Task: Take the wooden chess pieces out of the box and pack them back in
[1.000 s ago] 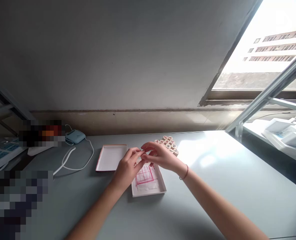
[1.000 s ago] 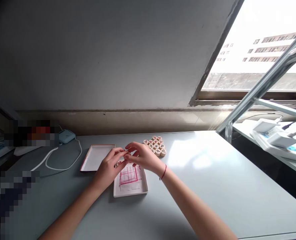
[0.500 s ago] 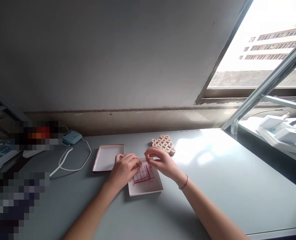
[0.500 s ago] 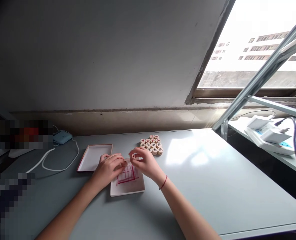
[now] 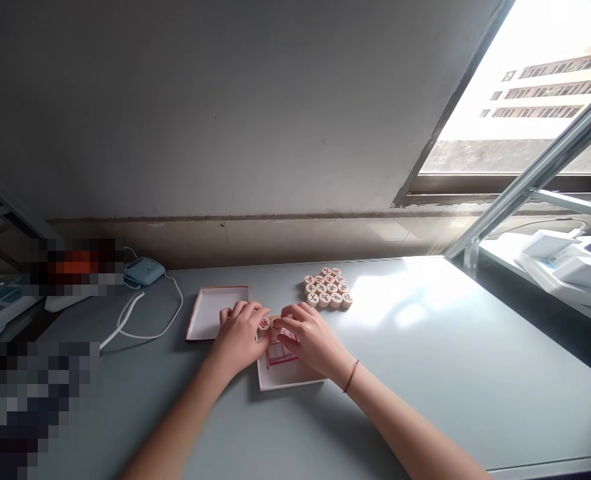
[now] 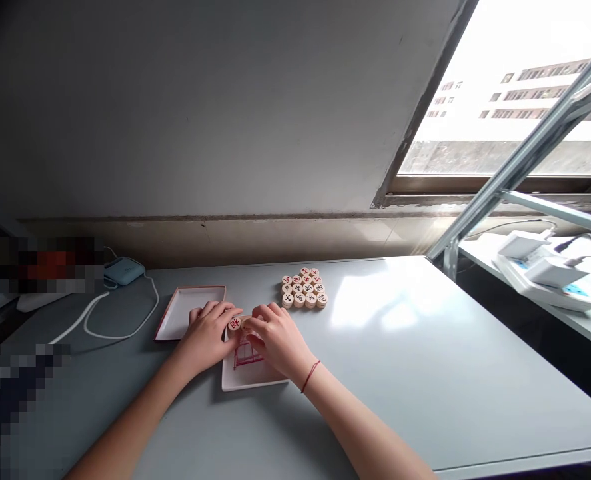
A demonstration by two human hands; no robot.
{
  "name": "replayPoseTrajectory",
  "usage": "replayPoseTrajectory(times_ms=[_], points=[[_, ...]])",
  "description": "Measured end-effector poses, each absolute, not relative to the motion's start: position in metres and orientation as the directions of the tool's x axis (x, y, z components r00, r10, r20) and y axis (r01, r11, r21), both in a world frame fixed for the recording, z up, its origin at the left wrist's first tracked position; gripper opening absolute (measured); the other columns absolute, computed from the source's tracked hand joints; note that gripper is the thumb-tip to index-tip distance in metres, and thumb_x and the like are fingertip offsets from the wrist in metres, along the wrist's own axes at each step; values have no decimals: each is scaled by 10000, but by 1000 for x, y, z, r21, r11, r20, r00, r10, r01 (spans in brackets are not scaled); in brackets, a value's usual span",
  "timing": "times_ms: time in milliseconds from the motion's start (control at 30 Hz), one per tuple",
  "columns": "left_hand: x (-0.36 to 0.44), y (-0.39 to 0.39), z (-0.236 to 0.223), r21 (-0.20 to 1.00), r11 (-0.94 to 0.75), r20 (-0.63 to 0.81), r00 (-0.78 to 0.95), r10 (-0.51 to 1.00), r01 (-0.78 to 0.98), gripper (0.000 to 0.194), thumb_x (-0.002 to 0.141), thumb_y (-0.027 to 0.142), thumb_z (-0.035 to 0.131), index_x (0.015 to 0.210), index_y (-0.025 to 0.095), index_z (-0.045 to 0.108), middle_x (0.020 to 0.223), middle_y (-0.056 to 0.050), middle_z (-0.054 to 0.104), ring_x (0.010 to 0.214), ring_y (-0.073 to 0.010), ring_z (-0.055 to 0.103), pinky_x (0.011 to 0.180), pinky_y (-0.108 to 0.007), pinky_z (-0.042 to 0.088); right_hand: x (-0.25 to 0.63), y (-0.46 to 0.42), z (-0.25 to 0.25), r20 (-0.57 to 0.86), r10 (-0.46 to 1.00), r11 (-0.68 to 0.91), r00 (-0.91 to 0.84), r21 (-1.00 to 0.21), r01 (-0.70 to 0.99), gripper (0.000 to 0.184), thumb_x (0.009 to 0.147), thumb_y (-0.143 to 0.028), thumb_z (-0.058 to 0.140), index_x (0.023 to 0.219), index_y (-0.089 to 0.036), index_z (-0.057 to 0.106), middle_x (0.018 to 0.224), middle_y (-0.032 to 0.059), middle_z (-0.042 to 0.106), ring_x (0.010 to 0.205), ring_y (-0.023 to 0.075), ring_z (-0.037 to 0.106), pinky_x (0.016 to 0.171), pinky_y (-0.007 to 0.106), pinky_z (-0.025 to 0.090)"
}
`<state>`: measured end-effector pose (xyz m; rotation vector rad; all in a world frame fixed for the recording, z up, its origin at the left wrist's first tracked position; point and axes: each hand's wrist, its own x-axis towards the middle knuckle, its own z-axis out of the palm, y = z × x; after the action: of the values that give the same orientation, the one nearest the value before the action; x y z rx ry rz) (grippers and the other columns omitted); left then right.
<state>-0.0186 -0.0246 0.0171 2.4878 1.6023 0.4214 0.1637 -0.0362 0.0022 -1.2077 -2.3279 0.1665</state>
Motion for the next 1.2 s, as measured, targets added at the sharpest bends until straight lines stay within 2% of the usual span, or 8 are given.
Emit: replayPoseTrajectory(times_ms=[300, 433, 533, 667, 700, 867, 1033, 1200], points=[[-17, -27, 22, 305, -413, 98, 403, 910, 858, 288, 792, 143, 523, 1029, 272, 625, 1040, -19, 668, 1029, -228, 558, 869, -397, 337, 156, -35, 0, 303, 831, 536, -465, -217, 816, 87, 900, -187, 539, 917, -213, 621, 839, 43, 649, 773, 190, 535, 690, 295, 393], [-18, -26, 19, 304, -418, 105, 406, 908, 856, 245, 820, 169, 520, 1023, 268, 615, 1034, -13, 662, 1010, -218, 569, 860, -386, 338, 164, -28, 6, 324, 842, 526, -432, -314, 790, 105, 862, -245, 606, 962, -216, 614, 887, 41, 649, 809, 182, 565, 722, 283, 416], [-19, -25, 16, 302, -438, 128, 420, 899, 847, 209, 841, 203, 515, 1019, 252, 612, 1039, -26, 663, 995, -217, 574, 853, -380, 344, 187, -7, 20, 321, 916, 368, -242, -426, 827, 155, 891, -281, 542, 1003, -201, 611, 965, 54, 646, 791, 163, 591, 674, 259, 432], [-20, -25, 13, 311, -468, 170, 436, 884, 827, 203, 837, 183, 506, 999, 243, 613, 1032, -36, 665, 983, -218, 579, 847, -383, 345, 222, 41, 39, 100, 991, -50, 86, -321, 946, 261, 914, -304, 447, 1090, -208, 614, 1116, 83, 631, 921, 192, 609, 694, 263, 437], [-21, -25, 12, 312, -467, 174, 434, 884, 827, 200, 831, 182, 512, 992, 244, 613, 1026, -33, 666, 977, -218, 581, 844, -384, 345, 228, 54, 42, 58, 993, -84, 107, -304, 949, 275, 905, -306, 457, 1096, -196, 621, 1105, 100, 640, 922, 201, 615, 687, 265, 438], [-22, -26, 10, 311, -463, 169, 431, 886, 830, 203, 818, 229, 549, 1009, 248, 613, 1007, -24, 661, 953, -219, 583, 838, -387, 357, 236, 97, 40, -151, 980, -162, 128, -238, 958, 208, 761, -286, 654, 924, -164, 699, 803, 105, 683, 732, 209, 650, 623, 278, 453], [-20, -27, 13, 296, -524, 235, 471, 850, 798, 406, 836, 324, 578, 1233, 253, 529, 1164, -60, 614, 1071, -250, 529, 852, -392, 385, 233, 113, 37, -243, 959, -193, 146, -181, 964, 184, 671, -227, 718, 835, -144, 701, 795, 122, 676, 749, 238, 660, 611, 303, 476], [-17, -29, 18, 305, -546, 280, 475, 834, 780, 440, 848, 344, 594, 1272, 266, 507, 1192, -62, 601, 1109, -252, 507, 884, -405, 400, 232, 117, 41, -272, 951, -205, 149, -191, 960, 189, 620, -157, 733, 804, -126, 697, 754, 129, 676, 768, 256, 670, 615, 311, 493]])
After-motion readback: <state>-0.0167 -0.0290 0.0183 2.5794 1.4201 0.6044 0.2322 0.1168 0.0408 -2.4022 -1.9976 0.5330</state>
